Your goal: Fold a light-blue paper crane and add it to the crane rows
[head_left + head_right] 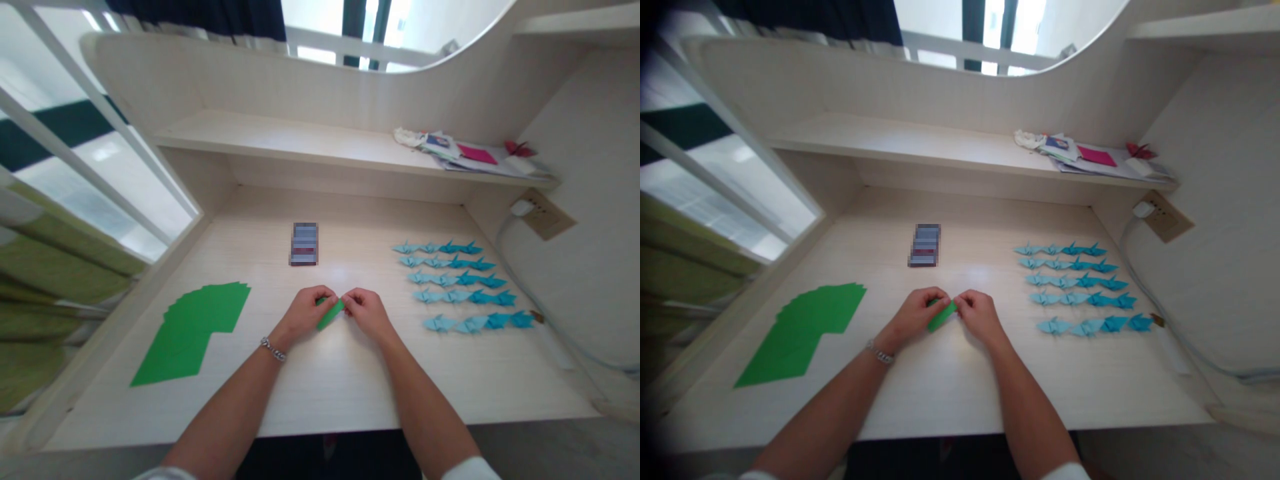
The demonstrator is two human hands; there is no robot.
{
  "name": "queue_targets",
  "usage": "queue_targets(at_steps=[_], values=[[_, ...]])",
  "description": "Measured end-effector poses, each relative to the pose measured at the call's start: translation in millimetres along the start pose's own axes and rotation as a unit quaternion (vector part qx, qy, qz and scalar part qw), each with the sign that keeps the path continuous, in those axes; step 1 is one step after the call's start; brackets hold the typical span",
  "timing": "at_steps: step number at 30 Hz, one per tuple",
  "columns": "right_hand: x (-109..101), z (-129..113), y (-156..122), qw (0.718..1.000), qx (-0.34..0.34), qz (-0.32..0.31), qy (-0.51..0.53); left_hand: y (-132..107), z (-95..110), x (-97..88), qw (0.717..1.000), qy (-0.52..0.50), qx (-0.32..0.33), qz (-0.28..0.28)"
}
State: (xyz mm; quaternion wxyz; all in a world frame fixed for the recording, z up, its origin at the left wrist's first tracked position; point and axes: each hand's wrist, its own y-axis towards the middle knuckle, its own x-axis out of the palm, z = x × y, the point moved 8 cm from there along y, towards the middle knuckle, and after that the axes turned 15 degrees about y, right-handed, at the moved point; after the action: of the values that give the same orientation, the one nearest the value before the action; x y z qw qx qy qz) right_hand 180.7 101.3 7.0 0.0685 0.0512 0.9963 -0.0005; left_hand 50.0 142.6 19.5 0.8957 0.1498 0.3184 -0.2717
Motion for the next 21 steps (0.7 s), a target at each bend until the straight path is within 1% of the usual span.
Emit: queue_targets(at_steps=[3,6,10,14,17,19,21], values=[[4,5,2,1.0,0.01,-0.014,0.012,-1,3,-0.6,0.999,0.04,0.002,0.005],[4,6,1,1.0,0.011,-0.01,-0.001,-2,5,1.8,0.998,0.057,0.001,-0.002],[0,3,1,1.0,0.007,0.011,-0.009,-1,3,1.0,0.998,0.059,-0.004,0.001],[-3,7,2,1.0,0.025,0.0,0.006,-1,0,-3.7,0.998,0.056,-0.013,0.011],[-7,9,2,1.0,0.011,0.015,-0.01,-1,0,-5.8,0.998,0.053,-0.013,0.014],[-7,12,3,1.0,0.013,0.009,0.007,-1,-1,-6.9,0.998,0.054,-0.014,0.018],[-4,17,5,0.999,0.029,-0.009,0.041,-1,-2,-7.7,0.998,0.057,-0.016,0.021]])
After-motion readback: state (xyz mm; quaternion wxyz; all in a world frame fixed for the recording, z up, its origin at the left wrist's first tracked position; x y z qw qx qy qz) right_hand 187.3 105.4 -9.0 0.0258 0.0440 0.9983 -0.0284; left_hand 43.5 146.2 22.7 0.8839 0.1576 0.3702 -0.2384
